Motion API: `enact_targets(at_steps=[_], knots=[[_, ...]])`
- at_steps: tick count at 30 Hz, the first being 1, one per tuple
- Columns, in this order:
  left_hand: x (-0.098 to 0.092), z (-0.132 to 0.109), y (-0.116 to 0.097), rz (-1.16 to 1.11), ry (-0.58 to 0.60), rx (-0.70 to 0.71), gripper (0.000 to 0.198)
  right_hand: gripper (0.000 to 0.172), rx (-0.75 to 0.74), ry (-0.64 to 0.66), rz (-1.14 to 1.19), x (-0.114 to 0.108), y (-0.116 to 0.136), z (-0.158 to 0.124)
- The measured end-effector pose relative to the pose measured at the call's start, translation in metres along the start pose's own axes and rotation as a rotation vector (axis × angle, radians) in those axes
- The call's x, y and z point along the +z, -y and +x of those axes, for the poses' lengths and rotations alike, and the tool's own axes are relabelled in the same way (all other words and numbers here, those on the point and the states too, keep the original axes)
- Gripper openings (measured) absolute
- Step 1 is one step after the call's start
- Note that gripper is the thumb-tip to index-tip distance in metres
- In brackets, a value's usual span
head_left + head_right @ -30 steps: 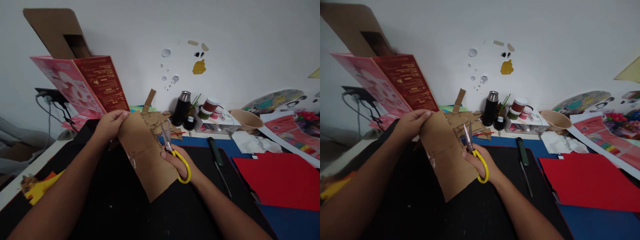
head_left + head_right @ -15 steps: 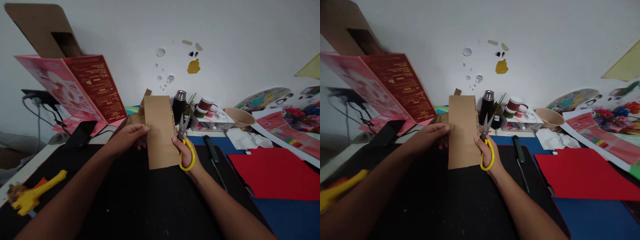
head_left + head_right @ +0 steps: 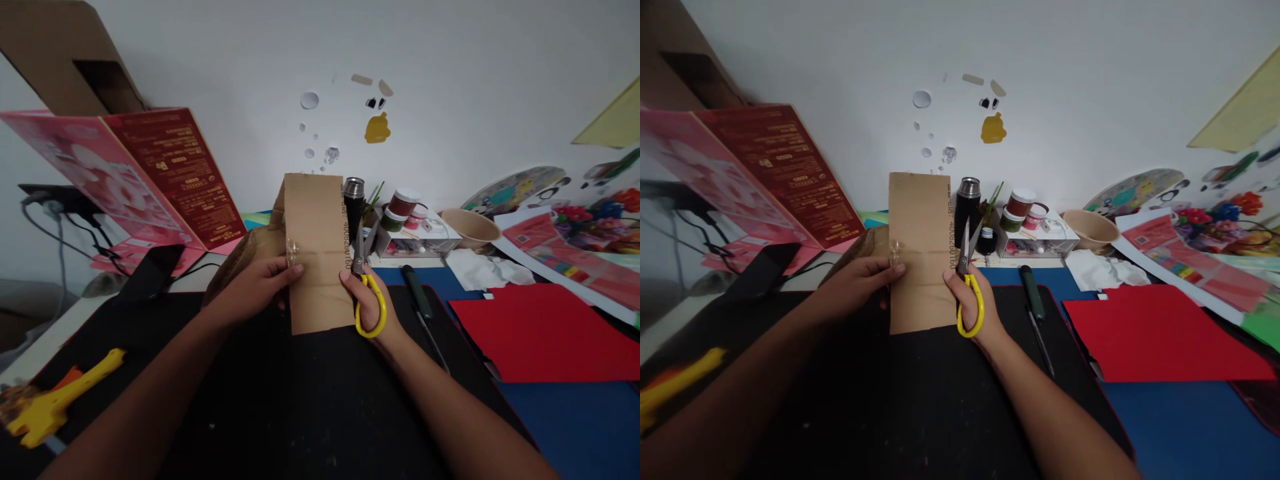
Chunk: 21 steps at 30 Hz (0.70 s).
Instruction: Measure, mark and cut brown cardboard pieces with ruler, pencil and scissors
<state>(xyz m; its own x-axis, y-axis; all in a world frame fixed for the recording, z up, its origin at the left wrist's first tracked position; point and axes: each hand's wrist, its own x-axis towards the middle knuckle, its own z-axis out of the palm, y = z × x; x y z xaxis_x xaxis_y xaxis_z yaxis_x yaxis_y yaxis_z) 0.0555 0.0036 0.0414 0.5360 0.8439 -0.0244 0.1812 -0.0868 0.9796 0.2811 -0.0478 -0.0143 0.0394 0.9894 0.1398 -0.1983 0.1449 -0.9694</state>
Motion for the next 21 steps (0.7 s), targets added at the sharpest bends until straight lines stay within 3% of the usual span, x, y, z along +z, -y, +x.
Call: enact_targets(at_steps=[3, 7, 10, 14, 21], knots=[[0.0018, 0.0001, -0.0003, 0.016, -0.024, 0.013, 0.041, 0.039, 0.011, -0.037, 0.072, 0.0, -0.0011, 0.0007], [0.0017, 0.0012, 0.0005, 0.007, -0.2, 0.035, 0.042, 0.036, -0.003, -0.061, 0.067, 0.0, -0.0042, 0.0017], [-0.0009, 0.0029, 0.002, -0.039, -0.293, 0.041, 0.044, 0.04, 0.028, 0.008, 0.08, 0.0025, -0.0042, 0.0005], [-0.0023, 0.0043, 0.0031, -0.114, -0.323, 0.01, 0.044, 0.039, 0.012, 0.067, 0.079, 0.0067, -0.002, -0.0028], [0.0065, 0.0069, 0.0056, -0.223, -0.333, -0.046, 0.04, 0.039, -0.01, 0.042, 0.07, 0.005, -0.0014, -0.002]])
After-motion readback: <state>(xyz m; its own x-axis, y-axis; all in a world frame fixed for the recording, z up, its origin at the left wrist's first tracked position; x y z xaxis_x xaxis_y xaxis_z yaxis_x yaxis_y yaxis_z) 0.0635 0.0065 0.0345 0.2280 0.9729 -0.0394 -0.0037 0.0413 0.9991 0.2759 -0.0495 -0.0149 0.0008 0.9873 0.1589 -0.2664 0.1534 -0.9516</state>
